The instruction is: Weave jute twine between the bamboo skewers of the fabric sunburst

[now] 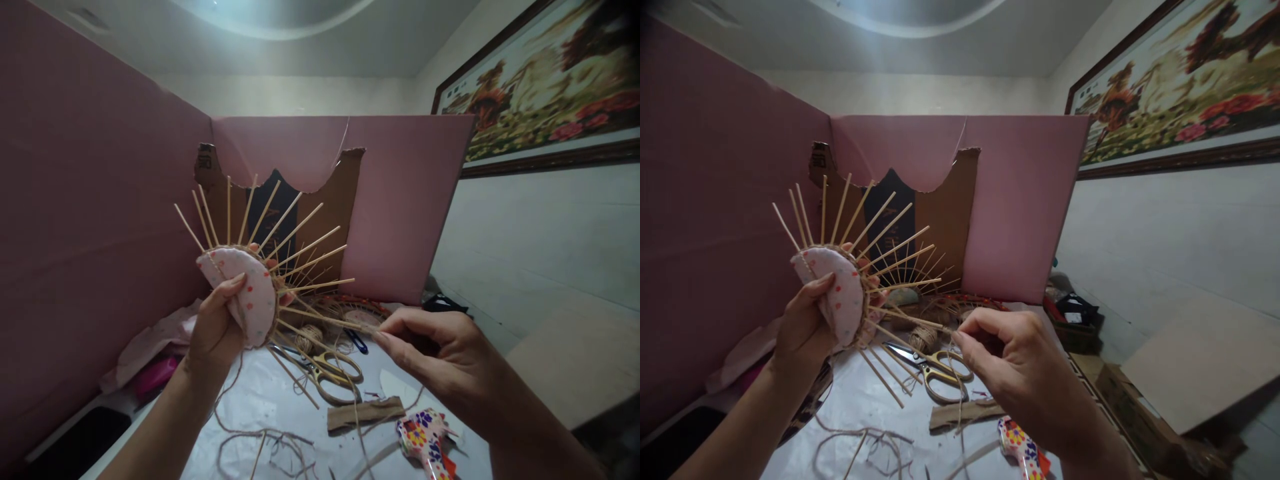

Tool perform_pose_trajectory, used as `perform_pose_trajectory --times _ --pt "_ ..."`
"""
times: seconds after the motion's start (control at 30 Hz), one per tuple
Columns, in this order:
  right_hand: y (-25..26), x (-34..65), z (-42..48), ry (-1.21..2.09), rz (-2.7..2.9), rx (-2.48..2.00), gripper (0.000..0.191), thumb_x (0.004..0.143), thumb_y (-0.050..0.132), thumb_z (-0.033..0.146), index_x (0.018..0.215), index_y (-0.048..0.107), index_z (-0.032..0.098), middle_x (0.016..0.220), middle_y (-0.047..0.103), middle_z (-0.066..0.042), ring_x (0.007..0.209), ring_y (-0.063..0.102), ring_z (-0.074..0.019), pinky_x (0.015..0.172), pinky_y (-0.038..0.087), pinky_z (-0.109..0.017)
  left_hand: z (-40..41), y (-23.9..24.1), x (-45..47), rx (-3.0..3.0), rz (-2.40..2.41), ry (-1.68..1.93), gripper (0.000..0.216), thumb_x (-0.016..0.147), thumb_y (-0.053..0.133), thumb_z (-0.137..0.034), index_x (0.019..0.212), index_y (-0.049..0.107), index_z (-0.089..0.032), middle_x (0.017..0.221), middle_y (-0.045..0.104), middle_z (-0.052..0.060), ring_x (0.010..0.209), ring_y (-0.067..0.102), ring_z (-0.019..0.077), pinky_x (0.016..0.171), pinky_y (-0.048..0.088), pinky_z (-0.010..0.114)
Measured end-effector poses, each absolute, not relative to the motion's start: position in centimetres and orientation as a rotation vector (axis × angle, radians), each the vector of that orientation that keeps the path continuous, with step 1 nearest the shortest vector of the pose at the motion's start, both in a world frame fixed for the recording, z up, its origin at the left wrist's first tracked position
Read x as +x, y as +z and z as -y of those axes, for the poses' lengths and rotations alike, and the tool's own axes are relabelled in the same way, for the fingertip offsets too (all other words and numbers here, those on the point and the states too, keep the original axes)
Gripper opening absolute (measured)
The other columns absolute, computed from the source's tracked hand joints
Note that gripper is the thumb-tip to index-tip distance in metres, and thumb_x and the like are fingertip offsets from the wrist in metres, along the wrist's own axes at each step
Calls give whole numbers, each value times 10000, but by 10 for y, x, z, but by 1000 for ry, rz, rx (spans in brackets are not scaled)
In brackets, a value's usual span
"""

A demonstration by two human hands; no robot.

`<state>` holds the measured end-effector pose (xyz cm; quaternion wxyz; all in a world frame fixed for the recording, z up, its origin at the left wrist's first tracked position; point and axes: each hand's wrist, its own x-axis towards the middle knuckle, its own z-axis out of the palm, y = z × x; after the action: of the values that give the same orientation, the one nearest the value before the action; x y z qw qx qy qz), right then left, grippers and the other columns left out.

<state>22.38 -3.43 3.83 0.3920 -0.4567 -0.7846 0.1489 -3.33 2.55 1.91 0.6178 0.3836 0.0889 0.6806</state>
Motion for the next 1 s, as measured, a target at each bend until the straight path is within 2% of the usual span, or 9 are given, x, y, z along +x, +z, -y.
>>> perform_pose_trajectory --times 0.27,0.4,0.5,0.73,1.0 --pt "34 227 40 387 2017 -1096 290 878 517 358 674 625 183 587 563 -8 533 475 -116 462 334 -231 -24 21 -33 870 -212 1559 467 794 529 -136 1238 531 -281 886 743 3 779 710 188 849 548 408" --pt "36 229 42 411 1977 -1076 291 870 527 373 683 633 177 578 543 -7 496 427 -105 430 316 -222 -24 22 -33 860 -211 1564 495 791 525 -134 1264 510 -281 866 746 -3 737 710 174 862 542 413" --pt "38 230 43 431 1930 -1079 287 854 549 370 656 629 179 539 501 8 489 406 -102 421 309 -214 -24 20 -34 867 -206 1540 506 783 525 -140 1268 505 -285 895 746 10 765 711 189 861 540 430" --pt "37 231 43 469 1906 -1072 277 850 554 384 667 627 189 569 534 0 511 438 -112 434 329 -218 -23 18 -34 877 -215 1527 524 771 536 -137 1265 505 -307 946 743 28 804 708 204 833 549 437" --pt "37 231 44 448 1935 -1073 281 866 535 378 673 607 188 575 527 2 511 429 -108 439 327 -220 -24 19 -33 872 -254 1563 584 748 553 -106 1303 482 -272 946 744 40 780 710 197 799 567 367"
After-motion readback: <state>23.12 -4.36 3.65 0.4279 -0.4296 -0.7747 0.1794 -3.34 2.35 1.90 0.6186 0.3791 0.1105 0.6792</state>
